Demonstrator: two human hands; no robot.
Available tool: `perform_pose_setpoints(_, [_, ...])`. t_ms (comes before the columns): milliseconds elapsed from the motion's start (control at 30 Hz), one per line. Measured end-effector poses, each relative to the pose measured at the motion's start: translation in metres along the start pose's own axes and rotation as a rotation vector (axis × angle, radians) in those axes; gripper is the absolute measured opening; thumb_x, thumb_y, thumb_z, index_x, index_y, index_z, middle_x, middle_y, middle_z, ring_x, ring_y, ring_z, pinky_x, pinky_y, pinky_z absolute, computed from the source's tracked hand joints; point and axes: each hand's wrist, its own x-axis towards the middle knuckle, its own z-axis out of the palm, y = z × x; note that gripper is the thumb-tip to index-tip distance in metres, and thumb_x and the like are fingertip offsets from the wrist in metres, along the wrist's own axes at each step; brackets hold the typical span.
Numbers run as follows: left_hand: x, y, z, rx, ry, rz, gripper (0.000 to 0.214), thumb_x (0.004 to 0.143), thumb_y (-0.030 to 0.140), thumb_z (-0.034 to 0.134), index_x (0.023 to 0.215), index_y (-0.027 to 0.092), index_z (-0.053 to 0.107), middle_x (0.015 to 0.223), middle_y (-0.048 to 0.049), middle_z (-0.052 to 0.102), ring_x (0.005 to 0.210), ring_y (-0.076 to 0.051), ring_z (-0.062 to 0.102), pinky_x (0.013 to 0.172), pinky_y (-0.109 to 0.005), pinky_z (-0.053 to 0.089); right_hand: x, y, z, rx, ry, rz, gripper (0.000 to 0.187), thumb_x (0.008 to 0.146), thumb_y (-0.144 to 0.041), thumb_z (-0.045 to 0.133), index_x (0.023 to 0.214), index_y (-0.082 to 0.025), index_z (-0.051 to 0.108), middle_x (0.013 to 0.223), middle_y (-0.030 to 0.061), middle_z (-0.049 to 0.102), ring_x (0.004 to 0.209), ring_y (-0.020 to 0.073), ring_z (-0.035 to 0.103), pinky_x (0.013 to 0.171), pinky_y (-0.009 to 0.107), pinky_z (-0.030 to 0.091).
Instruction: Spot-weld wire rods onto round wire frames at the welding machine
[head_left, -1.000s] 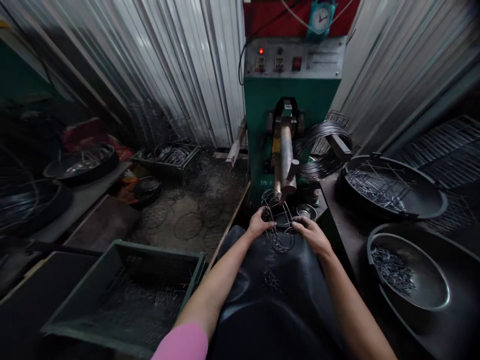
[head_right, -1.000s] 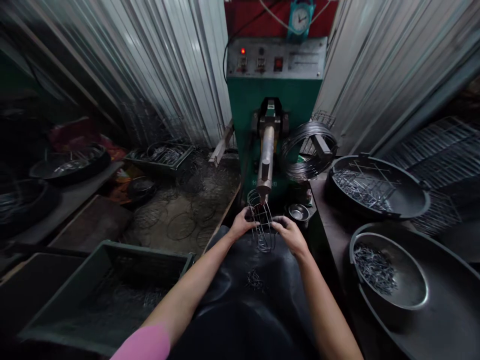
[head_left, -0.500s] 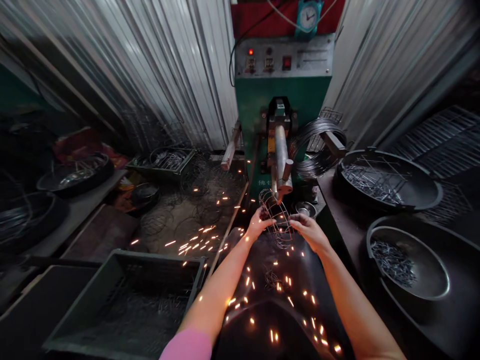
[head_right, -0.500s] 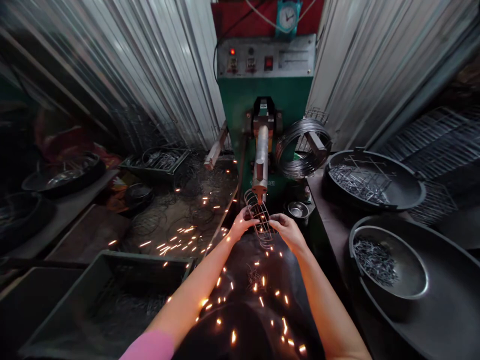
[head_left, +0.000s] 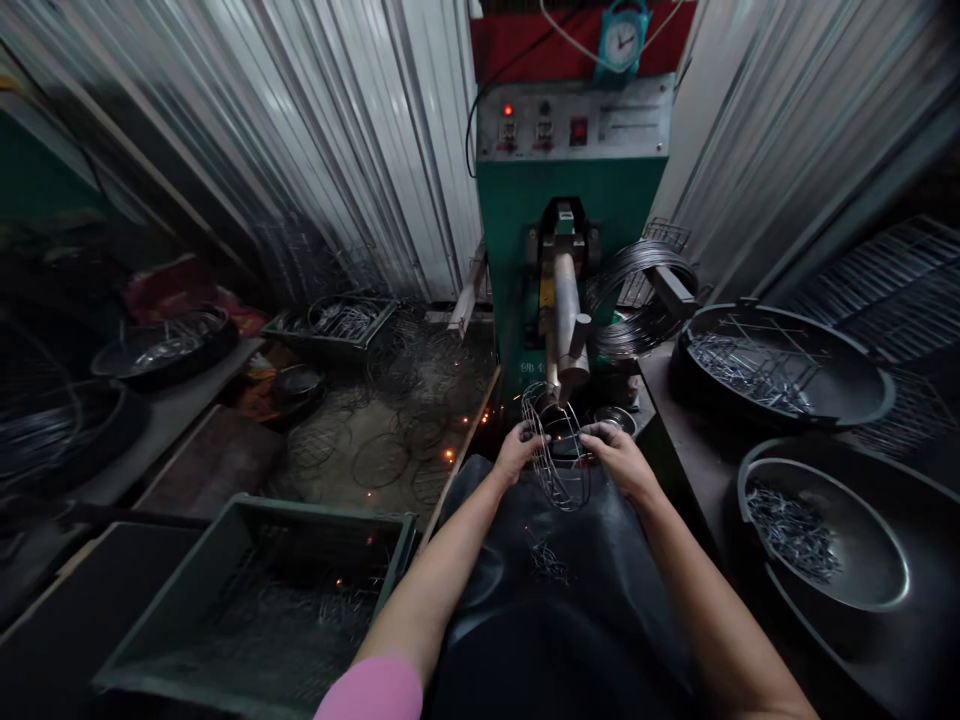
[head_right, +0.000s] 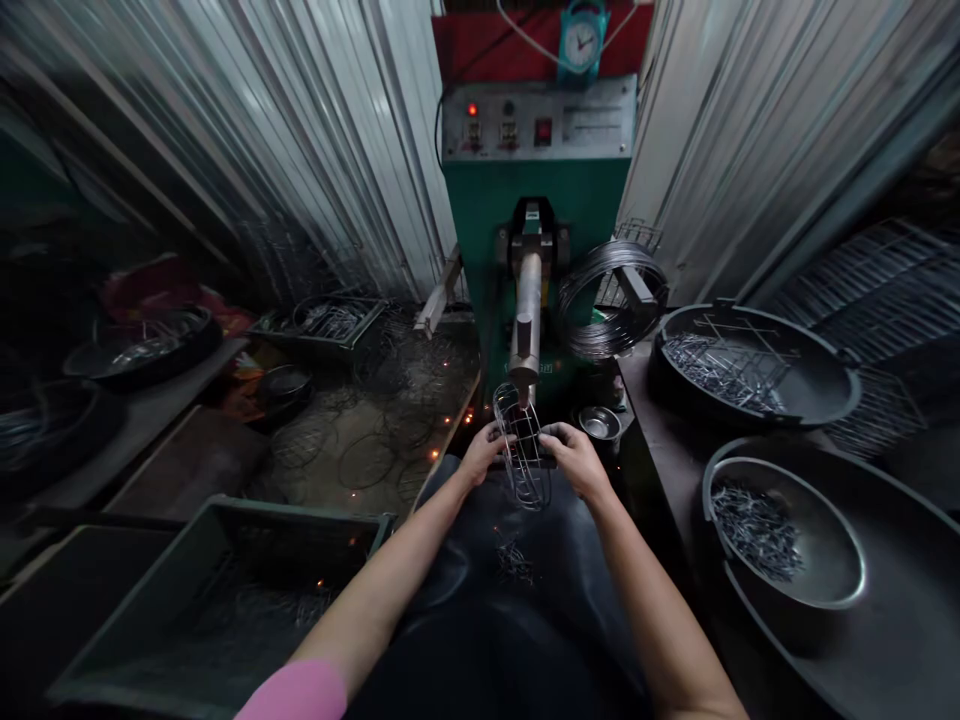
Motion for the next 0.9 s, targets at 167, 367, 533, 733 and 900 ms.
perform_pose_setpoints(167, [0.003, 0.004, 0.001, -0.014, -0.031, -0.03, 0.056, 0.059, 0.041, 0.075, 0.105, 0.017, 0.057, 0.092, -0.0075, 0.059, 0.082, -0.017, 0.056, 0.057, -0.023, 0.045, 0.014, -0.007, 0.006, -0.036, 0.01, -0.017, 0.03, 0.064, -0.046, 0.066, 0.075, -0.018, 0.061, 0.062, -0.0011, 0.058, 0.056, 0.0139, 0.053, 0.055, 0.028, 0.043])
perform_pose_setpoints(367, [0.004, 0.0, 0.0, -0.049, -0.055, -0.086, 0.059, 0.054, 0.039, 0.077, 0.105, 0.019, 0.056, 0.093, -0.0064, 0.058, 0.084, -0.017, 0.054, 0.063, -0.026, 0.047, 0.008, -0.002, -0.002, -0.076, -0.021, 0.014, 0.037, 0.061, -0.049, 0.067, 0.081, -0.018, 0.063, 0.07, 0.0006, 0.062, 0.063, 0.0143, 0.054, 0.059, 0.028, 0.043])
perform_pose_setpoints(533, [0.002, -0.01, -0.001, -0.095, -0.035, -0.05, 0.058, 0.056, 0.037, 0.076, 0.106, 0.018, 0.054, 0.092, -0.0058, 0.056, 0.082, -0.016, 0.053, 0.059, -0.025, 0.048, -0.019, 0.007, -0.013, -0.092, -0.064, 0.086, 0.034, 0.063, -0.049, 0.069, 0.075, -0.018, 0.061, 0.065, -0.0012, 0.059, 0.059, 0.0122, 0.051, 0.057, 0.025, 0.04])
perform_pose_setpoints(733, [-0.003, -0.017, -0.003, -0.102, 0.025, 0.013, 0.053, 0.059, 0.036, 0.075, 0.104, 0.017, 0.053, 0.085, -0.0031, 0.054, 0.078, -0.015, 0.053, 0.058, -0.025, 0.048, -0.028, 0.028, -0.021, -0.045, 0.081, 0.066, 0.041, 0.063, -0.055, 0.068, 0.082, -0.019, 0.063, 0.065, -0.0002, 0.059, 0.056, 0.0124, 0.049, 0.052, 0.025, 0.038])
perform_pose_setpoints(900, [-0.014, -0.025, -0.019, -0.074, 0.187, 0.239, 0.063, 0.049, 0.022, 0.081, 0.104, 0.018, 0.051, 0.088, -0.0015, 0.055, 0.084, -0.014, 0.054, 0.078, -0.03, 0.046, -0.016, 0.076, -0.033, 0.029, 0.162, 0.177, 0.041, 0.056, -0.054, 0.07, 0.079, -0.019, 0.064, 0.062, 0.0009, 0.059, 0.054, 0.0148, 0.052, 0.047, 0.026, 0.039])
